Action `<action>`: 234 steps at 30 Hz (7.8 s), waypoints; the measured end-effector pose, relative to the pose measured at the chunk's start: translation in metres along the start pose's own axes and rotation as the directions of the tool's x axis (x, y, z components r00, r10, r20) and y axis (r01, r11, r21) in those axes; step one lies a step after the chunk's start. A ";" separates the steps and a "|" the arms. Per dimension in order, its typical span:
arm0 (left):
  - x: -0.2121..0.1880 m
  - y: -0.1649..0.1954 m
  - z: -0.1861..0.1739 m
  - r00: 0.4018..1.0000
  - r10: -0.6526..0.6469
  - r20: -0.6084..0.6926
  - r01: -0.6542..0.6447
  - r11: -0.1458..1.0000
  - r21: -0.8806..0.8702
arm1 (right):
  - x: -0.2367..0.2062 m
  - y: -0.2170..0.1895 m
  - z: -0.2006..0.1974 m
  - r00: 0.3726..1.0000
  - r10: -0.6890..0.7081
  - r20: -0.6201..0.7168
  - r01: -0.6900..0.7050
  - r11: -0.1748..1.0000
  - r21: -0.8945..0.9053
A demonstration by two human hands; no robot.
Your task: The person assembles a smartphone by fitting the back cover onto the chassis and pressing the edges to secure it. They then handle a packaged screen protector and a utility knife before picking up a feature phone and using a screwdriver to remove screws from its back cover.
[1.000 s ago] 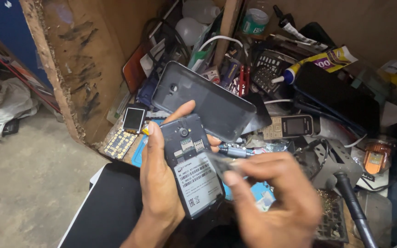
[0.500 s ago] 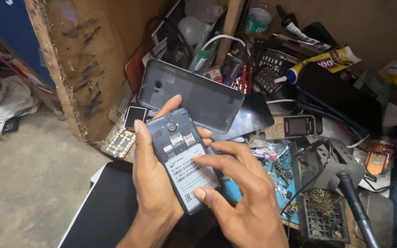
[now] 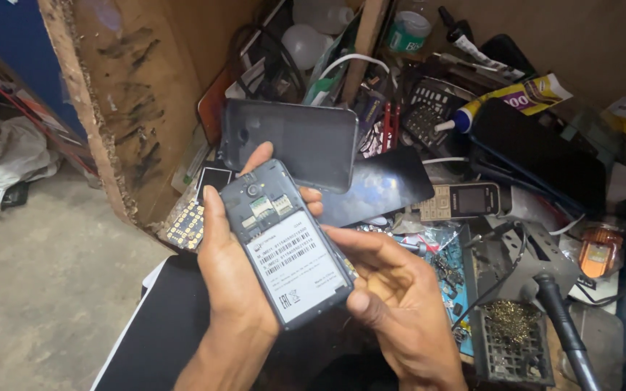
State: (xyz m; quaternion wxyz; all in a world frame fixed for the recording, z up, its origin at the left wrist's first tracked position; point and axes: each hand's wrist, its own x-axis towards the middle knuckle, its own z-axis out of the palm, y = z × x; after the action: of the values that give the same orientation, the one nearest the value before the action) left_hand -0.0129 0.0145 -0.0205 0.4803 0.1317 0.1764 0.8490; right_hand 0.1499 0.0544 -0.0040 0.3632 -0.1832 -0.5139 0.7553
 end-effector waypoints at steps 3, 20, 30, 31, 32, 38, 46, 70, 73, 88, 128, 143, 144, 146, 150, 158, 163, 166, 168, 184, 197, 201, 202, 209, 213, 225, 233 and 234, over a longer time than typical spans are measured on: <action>0.000 0.001 -0.003 0.999 -0.032 0.028 0.034 0.995 -0.090 | 0.003 0.008 -0.004 0.998 0.023 0.053 -0.025 0.999 0.036; 0.002 0.011 -0.004 0.995 0.091 0.044 -0.095 0.991 0.092 | 0.007 0.005 -0.011 0.978 -0.185 -0.097 0.180 0.982 -0.056; -0.009 0.001 0.009 0.982 0.171 0.084 -0.189 0.935 0.299 | -0.005 -0.003 0.047 0.923 -0.366 -0.119 0.106 0.537 -0.837; -0.009 0.001 0.010 0.982 0.168 0.083 -0.186 0.934 0.305 | -0.003 -0.003 0.052 0.911 -0.392 -0.124 0.113 0.528 -0.842; -0.009 0.001 0.012 0.983 0.166 0.082 -0.184 0.932 0.312 | -0.003 -0.003 0.056 0.900 -0.418 -0.128 0.121 0.520 -0.846; -0.012 0.000 0.015 0.986 0.143 0.079 -0.162 0.928 0.335 | -0.001 0.003 0.073 0.850 -0.488 -0.199 0.064 0.472 -0.879; -0.008 0.007 0.013 0.992 0.117 0.049 -0.123 0.981 0.150 | -0.006 -0.014 0.045 0.940 -0.315 0.131 0.273 0.464 -0.843; -0.011 0.010 0.021 0.986 0.058 0.156 -0.096 0.963 0.252 | 0.002 0.002 0.019 0.978 0.163 -0.129 -0.170 0.984 -0.046; -0.010 0.013 0.022 0.979 0.011 0.204 -0.082 0.936 0.343 | 0.003 0.005 0.014 0.975 0.143 -0.172 -0.149 0.989 -0.024; -0.009 0.013 0.021 0.973 -0.117 0.197 0.049 0.947 0.316 | 0.004 0.007 0.016 0.959 0.026 -0.282 -0.091 0.971 -0.221; -0.006 0.005 0.007 0.977 -0.215 0.007 0.215 0.972 -0.094 | -0.001 0.006 0.013 0.732 -0.604 -0.314 0.317 0.711 -0.627; -0.004 0.013 0.014 0.999 -0.035 -0.036 0.037 0.996 0.078 | 0.000 -0.014 0.014 0.968 -0.227 0.109 0.215 0.517 -0.829; -0.004 0.013 0.014 0.999 -0.029 -0.034 0.032 0.997 0.076 | 0.000 -0.014 0.015 0.970 -0.206 0.131 0.221 0.507 -0.833; -0.004 0.014 0.015 1.000 -0.018 -0.025 0.019 0.998 0.064 | 0.000 -0.013 0.016 0.971 -0.205 0.121 0.211 0.511 -0.833; -0.005 0.014 0.017 0.999 -0.012 -0.044 0.016 0.997 0.081 | 0.002 -0.007 0.022 0.968 -0.224 0.114 0.218 0.519 -0.827; -0.008 0.017 0.021 1.000 0.015 -0.026 -0.011 0.991 0.134 | -0.001 -0.007 0.026 0.978 -0.193 0.078 0.167 0.502 -0.848; -0.009 0.018 0.025 1.000 0.023 -0.005 -0.022 0.980 0.196 | -0.002 -0.005 0.021 0.983 -0.174 0.056 0.162 0.694 -0.701; -0.008 0.019 0.028 0.999 0.052 0.018 -0.054 0.979 0.198 | 0.000 0.003 0.019 0.988 -0.033 -0.148 -0.027 0.921 -0.389; -0.009 0.020 0.029 0.996 0.083 0.042 -0.090 0.980 0.177 | 0.002 0.010 0.019 0.961 0.075 -0.266 -0.156 0.941 -0.299; -0.010 0.018 0.027 0.994 0.093 0.054 -0.106 0.944 0.311 | 0.006 0.010 0.019 0.876 -0.068 -0.477 0.016 0.994 -0.113; -0.017 0.015 0.023 0.994 0.105 0.032 -0.102 0.764 0.637 | 0.000 0.022 0.008 0.851 -0.274 -0.448 0.274 0.960 -0.066; -0.019 0.013 0.019 0.992 0.125 0.030 -0.117 0.788 0.605 | -0.002 0.020 0.007 0.873 -0.265 -0.409 0.293 0.956 0.006; -0.020 0.013 0.018 0.991 0.131 0.037 -0.127 0.790 0.599 | -0.002 0.020 0.008 0.880 -0.260 -0.399 0.296 0.955 0.032; -0.024 0.010 0.014 0.981 0.175 0.082 -0.188 0.772 0.607 | -0.002 0.023 0.007 0.866 -0.254 -0.431 0.290 0.957 0.018; -0.025 0.009 0.012 0.980 0.174 0.098 -0.198 0.772 0.604 | -0.004 0.026 0.005 0.851 -0.295 -0.434 0.331 0.944 0.008; -0.020 0.007 0.006 0.997 0.078 0.004 -0.075 0.946 0.316 | 0.000 0.018 0.009 0.890 -0.284 -0.357 0.310 0.951 0.017; -0.020 -0.001 0.008 0.999 0.051 -0.013 -0.041 0.908 0.418 | 0.000 0.026 0.003 0.844 -0.323 -0.428 0.364 0.931 0.014; -0.020 -0.003 0.009 0.999 0.038 -0.002 -0.033 0.898 0.439 | 0.000 0.027 0.001 0.829 -0.337 -0.447 0.377 0.926 0.000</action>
State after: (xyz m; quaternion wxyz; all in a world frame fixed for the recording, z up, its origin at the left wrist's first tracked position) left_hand 0.0030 0.0006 -0.0152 0.4217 0.2353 0.3633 0.7967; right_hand 0.1396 0.0488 -0.0280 0.6120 -0.2330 -0.4098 0.6350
